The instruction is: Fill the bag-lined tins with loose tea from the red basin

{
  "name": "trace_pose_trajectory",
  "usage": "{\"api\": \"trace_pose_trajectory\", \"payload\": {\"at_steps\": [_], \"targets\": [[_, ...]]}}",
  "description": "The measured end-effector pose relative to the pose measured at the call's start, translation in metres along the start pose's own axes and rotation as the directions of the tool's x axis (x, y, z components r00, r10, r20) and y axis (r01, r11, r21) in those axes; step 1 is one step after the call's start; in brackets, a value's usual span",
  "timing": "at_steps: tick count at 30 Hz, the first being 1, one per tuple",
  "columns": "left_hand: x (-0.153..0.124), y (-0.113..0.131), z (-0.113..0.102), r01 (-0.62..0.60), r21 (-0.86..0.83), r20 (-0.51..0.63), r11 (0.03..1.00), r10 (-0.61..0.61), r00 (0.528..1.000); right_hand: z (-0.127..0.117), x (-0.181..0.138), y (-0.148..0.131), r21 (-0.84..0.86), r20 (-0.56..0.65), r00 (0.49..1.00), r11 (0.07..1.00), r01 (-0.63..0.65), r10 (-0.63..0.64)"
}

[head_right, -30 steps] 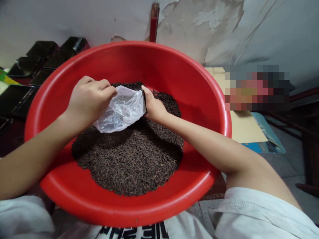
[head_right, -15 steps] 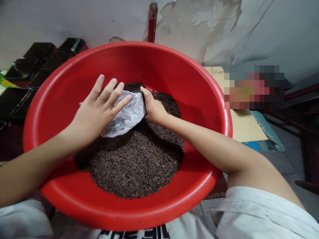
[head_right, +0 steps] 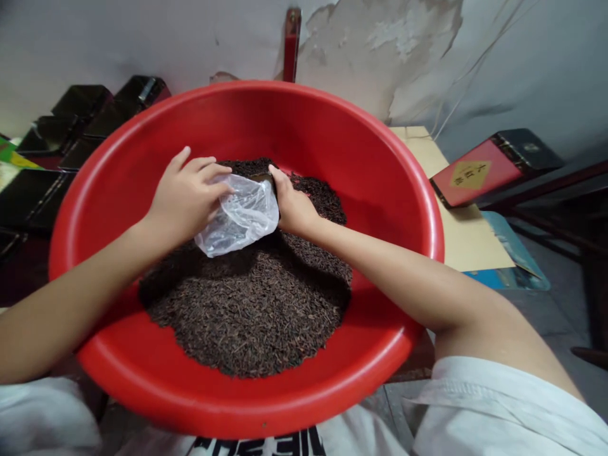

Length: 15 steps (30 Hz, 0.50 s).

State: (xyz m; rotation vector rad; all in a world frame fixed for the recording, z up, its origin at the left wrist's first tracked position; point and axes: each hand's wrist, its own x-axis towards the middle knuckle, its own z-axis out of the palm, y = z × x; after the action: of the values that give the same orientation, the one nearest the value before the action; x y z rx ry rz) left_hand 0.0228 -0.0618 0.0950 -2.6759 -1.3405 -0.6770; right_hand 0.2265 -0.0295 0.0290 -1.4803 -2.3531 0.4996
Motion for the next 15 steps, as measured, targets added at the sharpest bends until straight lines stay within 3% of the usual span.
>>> {"api": "trace_pose_trajectory", "payload": {"at_steps": [3, 6, 8, 9, 10, 12, 14, 15], "targets": [[0.000, 0.018, -0.016, 0.057, -0.063, -0.020, 0.996, -0.058, 0.998, 0.002, -0.001, -0.002, -0.003, 0.011, 1.000, 1.000, 0.001, -0.001], [0.002, 0.033, -0.027, 0.204, -0.426, 0.086, 0.881, -0.184, 0.979, 0.010, -0.004, 0.000, 0.024, -0.022, 0.997, 0.997, 0.071, -0.071], [0.003, 0.033, -0.031, 0.180, -0.590, 0.169, 0.787, -0.097, 0.981, 0.014, -0.006, 0.001, 0.059, -0.046, 0.993, 0.992, 0.108, -0.105], [0.004, 0.029, -0.033, 0.127, -0.636, 0.152, 0.761, -0.038, 0.988, 0.016, -0.006, 0.002, 0.075, -0.060, 0.992, 0.991, 0.114, -0.110], [0.004, 0.022, -0.034, 0.068, -0.649, 0.099, 0.758, -0.004, 0.995, 0.016, -0.006, 0.004, 0.091, -0.073, 0.992, 0.990, 0.110, -0.104], [0.005, -0.001, -0.035, 0.015, -0.570, -0.041, 0.822, -0.046, 0.998, 0.015, -0.004, 0.008, 0.135, -0.093, 0.993, 0.988, 0.080, -0.068], [0.003, -0.032, -0.028, 0.094, -0.352, -0.097, 0.931, -0.137, 0.986, 0.013, -0.002, 0.013, 0.190, -0.114, 0.993, 0.981, 0.047, -0.025], [0.002, -0.048, -0.021, 0.147, -0.221, -0.043, 0.964, -0.160, 0.986, 0.012, 0.000, 0.015, 0.200, -0.128, 0.992, 0.979, 0.040, -0.014]]}}
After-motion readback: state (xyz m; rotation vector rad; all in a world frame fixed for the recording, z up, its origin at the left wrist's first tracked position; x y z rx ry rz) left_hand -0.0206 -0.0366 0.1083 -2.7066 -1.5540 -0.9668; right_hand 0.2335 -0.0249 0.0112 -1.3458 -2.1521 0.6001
